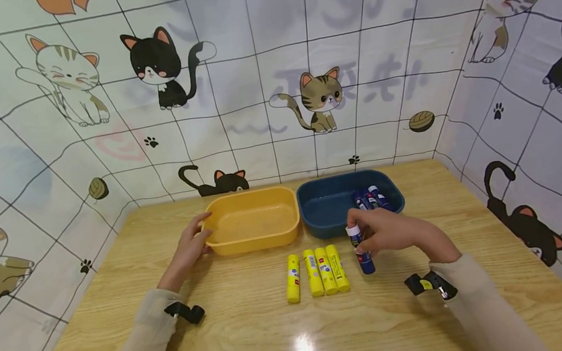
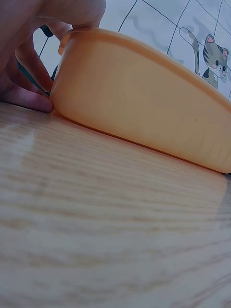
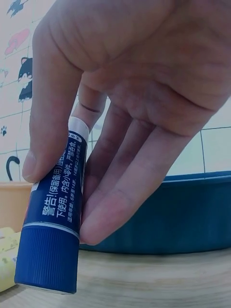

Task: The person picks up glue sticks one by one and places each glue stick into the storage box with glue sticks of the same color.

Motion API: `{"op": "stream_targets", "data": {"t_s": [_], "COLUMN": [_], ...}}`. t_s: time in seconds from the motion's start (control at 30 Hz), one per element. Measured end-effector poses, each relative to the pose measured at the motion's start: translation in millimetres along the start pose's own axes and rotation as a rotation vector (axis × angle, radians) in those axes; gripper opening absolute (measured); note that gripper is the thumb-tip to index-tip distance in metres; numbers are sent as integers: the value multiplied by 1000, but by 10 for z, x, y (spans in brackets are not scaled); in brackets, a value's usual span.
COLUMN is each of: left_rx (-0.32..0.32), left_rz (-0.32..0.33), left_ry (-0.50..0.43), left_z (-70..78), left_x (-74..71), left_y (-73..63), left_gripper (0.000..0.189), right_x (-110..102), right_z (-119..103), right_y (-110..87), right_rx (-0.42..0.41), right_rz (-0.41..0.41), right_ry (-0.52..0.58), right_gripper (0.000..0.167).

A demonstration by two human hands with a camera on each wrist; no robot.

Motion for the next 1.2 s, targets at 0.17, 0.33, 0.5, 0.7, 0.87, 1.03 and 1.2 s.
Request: {"op": "stream_targets", "data": {"t_s": [0.17, 0.33, 0.5, 0.7, 0.87, 1.03, 1.2], "left_rx": [-5, -9, -15, -19, -8, -12, -22], "left_rz": [1, 4, 0, 4, 6, 6, -4], "left_ry": [-7, -26, -51, -41, -24, -17, -28], "left_z": [-6, 5, 15, 9, 1, -1, 30], "left_x": [5, -4, -14, -7, 6, 4, -6], "left_y": [9, 14, 1, 16, 27, 22, 8], "left_gripper": [50, 51, 53, 51, 50, 49, 51], "right_x": [-58, -107, -135, -167, -193, -251, -355], "right_z": [-3, -26, -40, -51, -58, -105, -166], "right_y": [-25, -20, -11, -36, -40, -25, 17], "right_rx": [-5, -30, -65, -74, -54, -71, -91], "right_rz": [28, 68, 97, 134, 149, 161, 172], "right_ry": [-1, -25, -42, -59, -40, -61, -98], "right_gripper": [35, 33, 36, 36, 39, 38, 37]}}
Point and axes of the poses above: each hand's wrist, its own y-axis towards the middle knuckle, its own x-axis out of the palm, z = x × y, the point moved 6 cm from there along y, towards the middle knuckle, and after that the axes turned 4 degrees about z, right-handed, at the moved point
